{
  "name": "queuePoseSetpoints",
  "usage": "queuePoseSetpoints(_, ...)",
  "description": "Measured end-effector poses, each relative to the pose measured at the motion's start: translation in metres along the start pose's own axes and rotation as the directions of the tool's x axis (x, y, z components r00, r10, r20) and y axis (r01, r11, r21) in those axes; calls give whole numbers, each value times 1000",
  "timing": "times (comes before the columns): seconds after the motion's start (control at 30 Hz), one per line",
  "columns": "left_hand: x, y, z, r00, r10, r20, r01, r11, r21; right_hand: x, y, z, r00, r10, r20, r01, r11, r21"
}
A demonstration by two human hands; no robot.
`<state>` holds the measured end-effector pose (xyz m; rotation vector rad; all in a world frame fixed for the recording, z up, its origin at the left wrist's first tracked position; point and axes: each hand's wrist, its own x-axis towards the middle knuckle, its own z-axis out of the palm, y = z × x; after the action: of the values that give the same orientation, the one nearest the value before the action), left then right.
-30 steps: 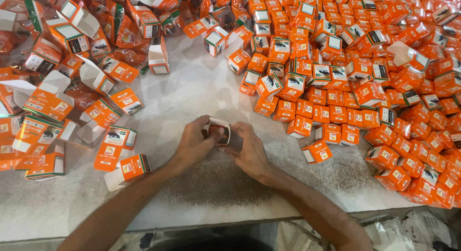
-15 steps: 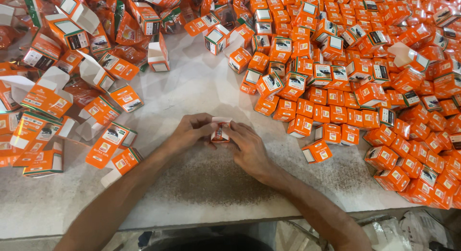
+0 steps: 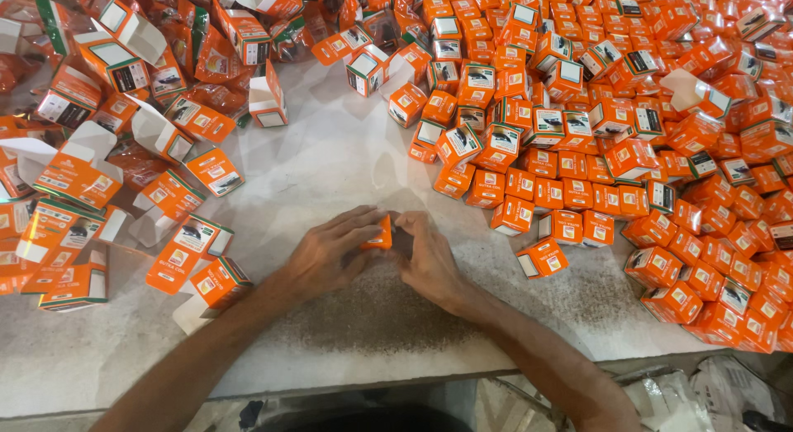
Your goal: The person repeatedly picks small orange and white boxes from a pile, inserts a small wrapped item into each box, folds the flaps to close them, and places the finished boxes into a growing stack on the right side of the table.
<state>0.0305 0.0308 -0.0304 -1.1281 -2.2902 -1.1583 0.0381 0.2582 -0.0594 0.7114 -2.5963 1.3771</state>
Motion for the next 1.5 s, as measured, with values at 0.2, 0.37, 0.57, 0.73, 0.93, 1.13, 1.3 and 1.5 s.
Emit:
queuePoseSetpoints(0.2, -4, -4, 8, 998, -57, -1, 57, 998, 3, -3, 8, 5, 999, 22, -26, -22, 1000, -21)
queuePoseSetpoints(0.37, -6, 4, 2, 991, 67, 115, -84, 986, 146, -1, 6, 1, 1000, 5, -6, -5, 999, -37)
queuePoseSetpoints(0.57, -6, 15, -11, 995, 45, 84, -60, 981, 184, 8, -9, -2, 979, -175, 103, 192, 965, -181)
queuePoseSetpoints(0.73, 20, -34, -47, 988, -124, -90, 150, 902, 405, 38, -10, -52, 924, -364, -120, 248, 806, -538)
queuePoseSetpoints(0.93, 65, -119, -98, 895, -391, -216, 361, 348, 865, 36, -8, -82, 766, -411, -494, 109, 840, -531)
queuePoseSetpoints(1.13, 62, -46, -17, 948, -296, -115, 317, 909, 273, 22, -9, -10, 953, -281, -114, 248, 938, -242)
queuePoseSetpoints(1.3, 52, -14, -13, 867, -452, 210, 452, 890, 51, 18, -4, 3, 977, 184, 108, -193, 978, 84)
queuePoseSetpoints(1.5, 95, -140, -141, 793, -544, -276, 531, 393, 751, 18, -7, 6, 978, -198, 62, 200, 980, -19)
